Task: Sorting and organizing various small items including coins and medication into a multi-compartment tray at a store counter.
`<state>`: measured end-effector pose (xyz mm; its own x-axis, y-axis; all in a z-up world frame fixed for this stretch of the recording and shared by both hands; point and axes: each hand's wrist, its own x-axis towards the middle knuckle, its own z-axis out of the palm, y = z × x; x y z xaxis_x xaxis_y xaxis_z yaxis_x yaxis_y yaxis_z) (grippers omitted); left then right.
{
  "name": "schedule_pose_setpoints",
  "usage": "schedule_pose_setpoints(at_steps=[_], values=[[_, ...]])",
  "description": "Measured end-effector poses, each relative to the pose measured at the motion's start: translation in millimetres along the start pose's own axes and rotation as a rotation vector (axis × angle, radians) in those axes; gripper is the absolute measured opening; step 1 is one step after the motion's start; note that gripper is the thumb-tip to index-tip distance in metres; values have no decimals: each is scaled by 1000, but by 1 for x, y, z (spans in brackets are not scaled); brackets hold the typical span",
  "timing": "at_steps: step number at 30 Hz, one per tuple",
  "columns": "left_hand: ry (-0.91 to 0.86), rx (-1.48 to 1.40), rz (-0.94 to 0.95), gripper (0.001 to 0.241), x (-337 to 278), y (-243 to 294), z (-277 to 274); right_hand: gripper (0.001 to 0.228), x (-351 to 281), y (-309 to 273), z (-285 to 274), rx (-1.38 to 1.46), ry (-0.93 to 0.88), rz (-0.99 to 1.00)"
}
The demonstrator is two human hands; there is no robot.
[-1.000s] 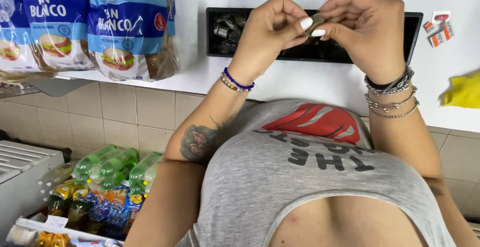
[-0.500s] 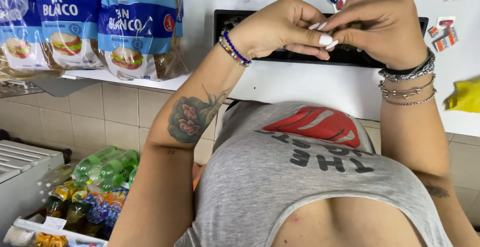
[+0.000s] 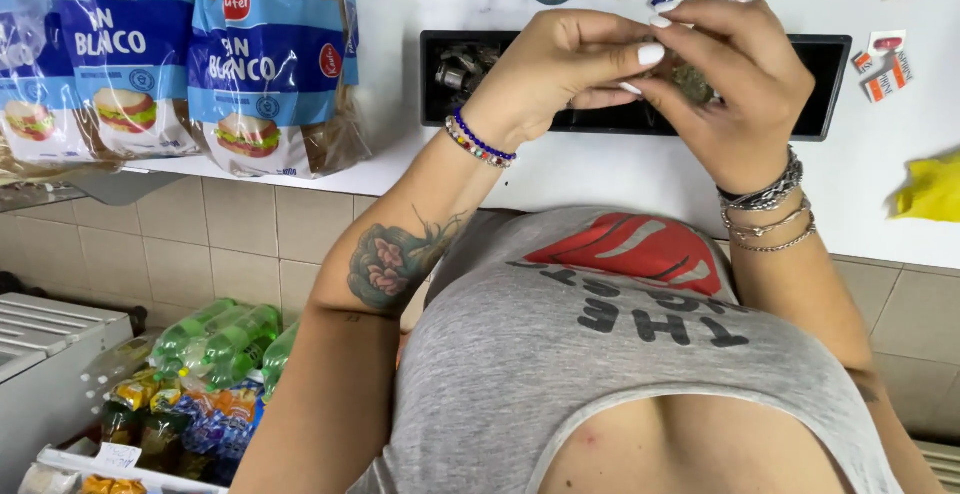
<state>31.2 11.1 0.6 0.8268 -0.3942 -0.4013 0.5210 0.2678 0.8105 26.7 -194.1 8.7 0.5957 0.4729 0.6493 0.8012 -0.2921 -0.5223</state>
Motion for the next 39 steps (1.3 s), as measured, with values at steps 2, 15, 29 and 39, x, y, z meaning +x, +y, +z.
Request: schedule_pose_setpoints(at_steps=[2, 15, 29, 39], values=[[8, -74, -4, 34, -2, -6, 0, 25, -3, 6, 6, -65, 55, -82], [16, -408, 123, 27, -22, -14, 18, 5, -13, -8, 4, -171, 175, -233], [-83, 306, 345, 13, -12, -1, 1, 23, -7, 2, -2, 7, -103, 50], [-94, 106, 250, 26, -6, 3, 2, 28, -5, 18, 0, -103, -131, -58]])
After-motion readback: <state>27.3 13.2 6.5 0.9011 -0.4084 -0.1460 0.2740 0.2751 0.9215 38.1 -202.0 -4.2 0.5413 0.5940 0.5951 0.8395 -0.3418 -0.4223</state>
